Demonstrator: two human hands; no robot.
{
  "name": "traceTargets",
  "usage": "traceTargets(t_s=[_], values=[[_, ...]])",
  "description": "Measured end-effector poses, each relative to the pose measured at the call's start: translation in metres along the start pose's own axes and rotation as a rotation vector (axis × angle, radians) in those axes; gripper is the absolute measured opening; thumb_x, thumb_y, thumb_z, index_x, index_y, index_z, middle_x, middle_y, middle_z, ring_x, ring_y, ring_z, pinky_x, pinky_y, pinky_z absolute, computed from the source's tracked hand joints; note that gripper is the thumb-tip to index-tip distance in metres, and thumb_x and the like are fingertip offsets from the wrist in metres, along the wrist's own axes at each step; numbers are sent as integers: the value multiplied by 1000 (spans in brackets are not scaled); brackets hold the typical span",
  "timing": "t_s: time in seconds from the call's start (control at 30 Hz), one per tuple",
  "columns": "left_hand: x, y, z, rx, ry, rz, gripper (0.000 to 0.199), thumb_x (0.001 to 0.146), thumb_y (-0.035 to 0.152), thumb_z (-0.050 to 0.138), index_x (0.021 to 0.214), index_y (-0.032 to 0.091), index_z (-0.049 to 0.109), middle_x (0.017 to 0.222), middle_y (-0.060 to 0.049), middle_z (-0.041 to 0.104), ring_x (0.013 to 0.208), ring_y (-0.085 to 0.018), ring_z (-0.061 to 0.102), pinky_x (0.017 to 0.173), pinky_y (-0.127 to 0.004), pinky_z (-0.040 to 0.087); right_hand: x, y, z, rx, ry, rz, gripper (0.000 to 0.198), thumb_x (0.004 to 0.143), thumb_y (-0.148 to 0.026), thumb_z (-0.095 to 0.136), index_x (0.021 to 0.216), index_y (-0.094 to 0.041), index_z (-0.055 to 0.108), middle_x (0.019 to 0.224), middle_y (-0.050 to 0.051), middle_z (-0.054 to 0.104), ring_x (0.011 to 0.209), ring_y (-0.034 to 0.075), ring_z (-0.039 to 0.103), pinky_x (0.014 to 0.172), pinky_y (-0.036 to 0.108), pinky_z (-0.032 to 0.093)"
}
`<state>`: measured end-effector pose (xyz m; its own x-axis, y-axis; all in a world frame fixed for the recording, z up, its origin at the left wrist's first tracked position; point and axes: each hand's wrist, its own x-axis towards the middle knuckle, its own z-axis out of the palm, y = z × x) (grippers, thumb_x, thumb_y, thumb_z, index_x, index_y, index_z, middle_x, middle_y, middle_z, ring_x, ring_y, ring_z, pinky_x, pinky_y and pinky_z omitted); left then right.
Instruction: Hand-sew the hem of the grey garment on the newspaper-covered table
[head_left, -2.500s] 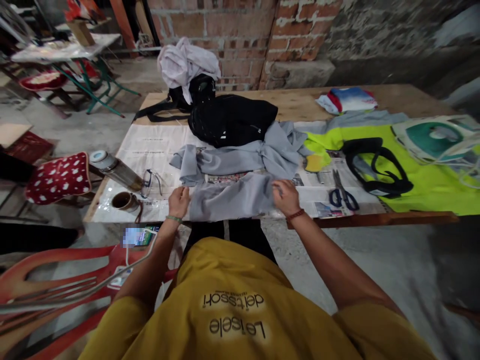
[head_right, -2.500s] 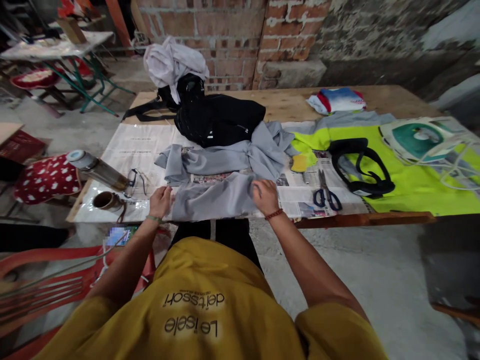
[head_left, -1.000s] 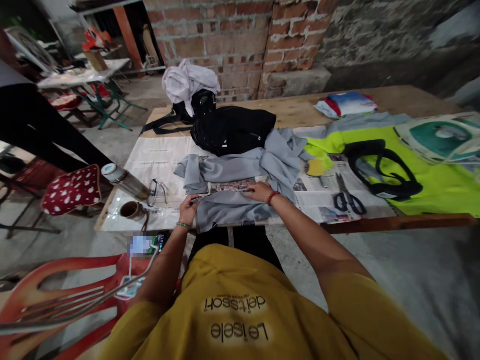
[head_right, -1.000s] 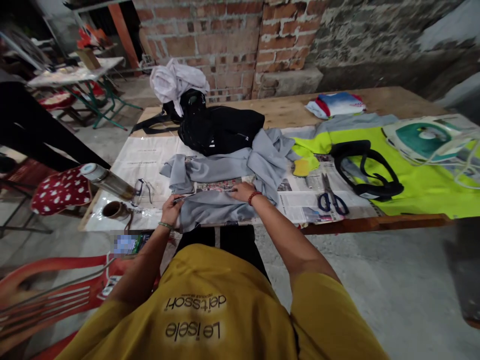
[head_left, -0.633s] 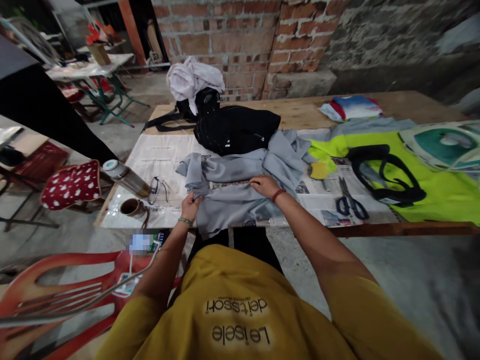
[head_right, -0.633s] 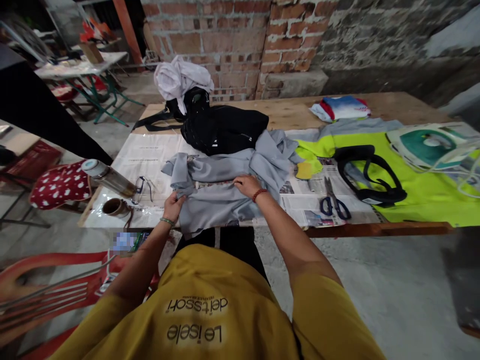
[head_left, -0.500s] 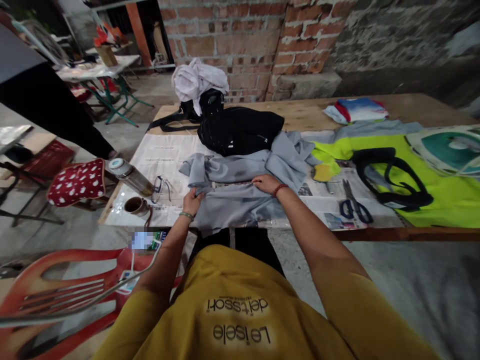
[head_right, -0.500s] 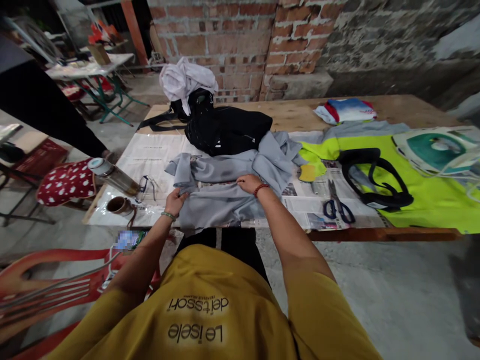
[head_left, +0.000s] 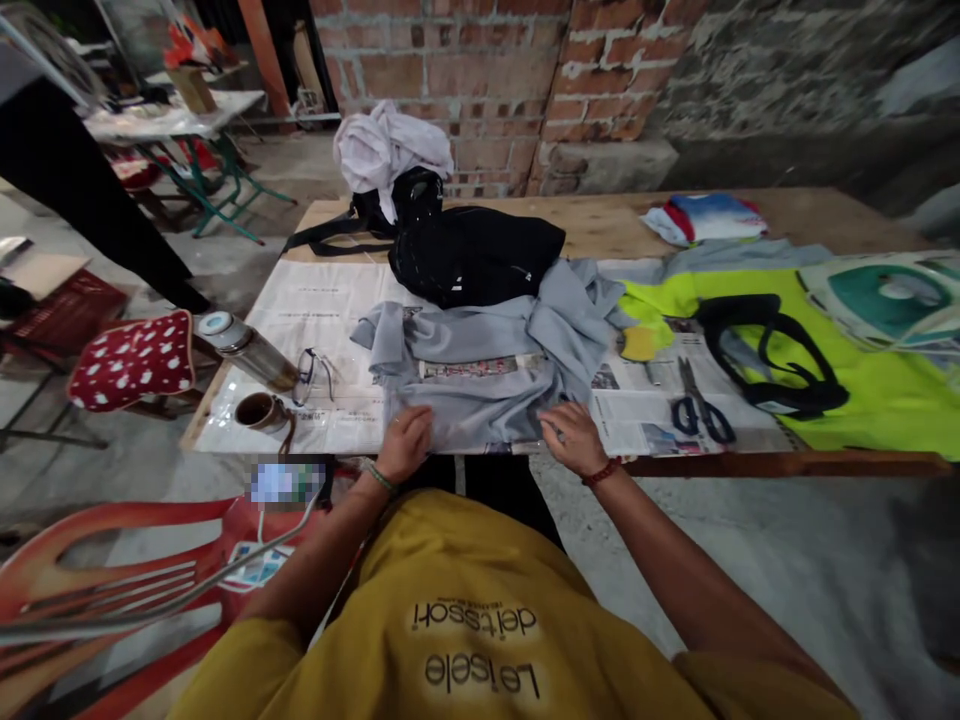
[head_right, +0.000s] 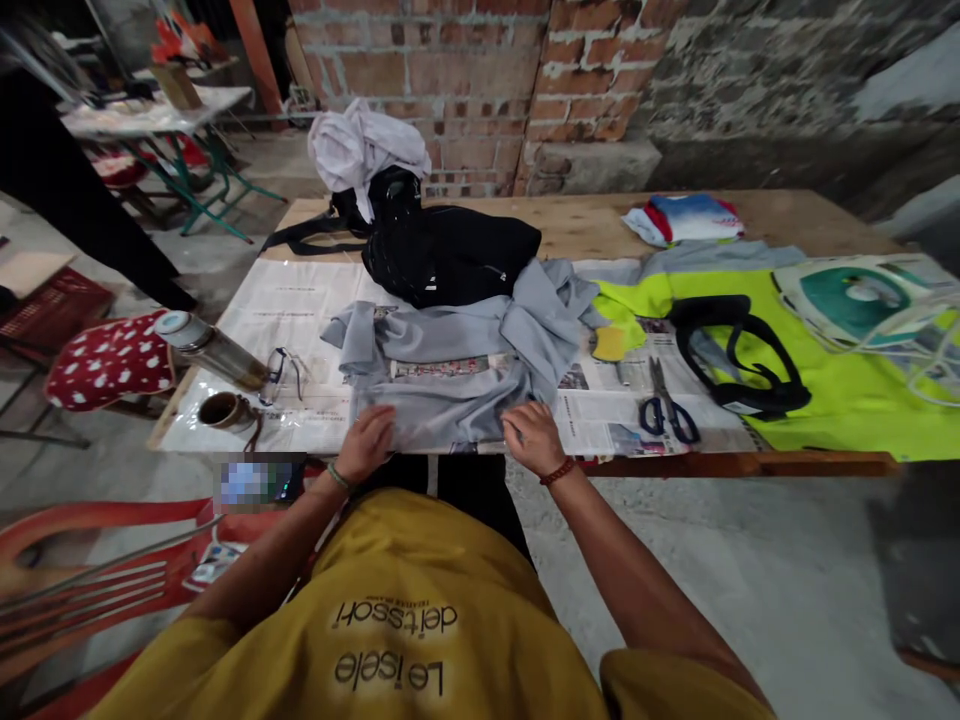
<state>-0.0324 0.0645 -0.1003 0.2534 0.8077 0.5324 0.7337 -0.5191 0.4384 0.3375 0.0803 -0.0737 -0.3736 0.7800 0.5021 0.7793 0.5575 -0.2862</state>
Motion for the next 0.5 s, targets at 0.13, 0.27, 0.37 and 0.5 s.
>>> traceTargets(t_s=[0.13,0.27,0.37,0.5], values=[[-9,18,13,134,-223,-62,32,99,26,51,125,20,69,134,-15,66,121,-30,61,101,-50,51,-2,14,19,-27,-141,138,29,95,-24,48,105,-19,75,106,12,71,103,25,62,94,40,48],[-1,18,9,195,-364,-138,36,96,31,59,129,22,68,149,-14,57,128,-35,57,101,-54,47,29,36,34,-170,-262,430,29,93,-31,55,110,-20,76,124,16,65,102,29,64,92,42,52],[3,8,3,151,-409,-163,39,91,34,66,129,23,69,148,-14,58,127,-35,58,100,-51,47,59,55,36,-196,-298,617,29,90,-33,61,111,-21,76,116,17,67,90,26,67,85,39,54],[8,-16,-5,32,-418,-159,39,86,35,71,123,21,73,143,-14,62,123,-33,61,101,-49,48,85,74,25,-27,-386,736,28,83,-26,66,108,-19,77,99,12,73,83,22,70,82,34,56]])
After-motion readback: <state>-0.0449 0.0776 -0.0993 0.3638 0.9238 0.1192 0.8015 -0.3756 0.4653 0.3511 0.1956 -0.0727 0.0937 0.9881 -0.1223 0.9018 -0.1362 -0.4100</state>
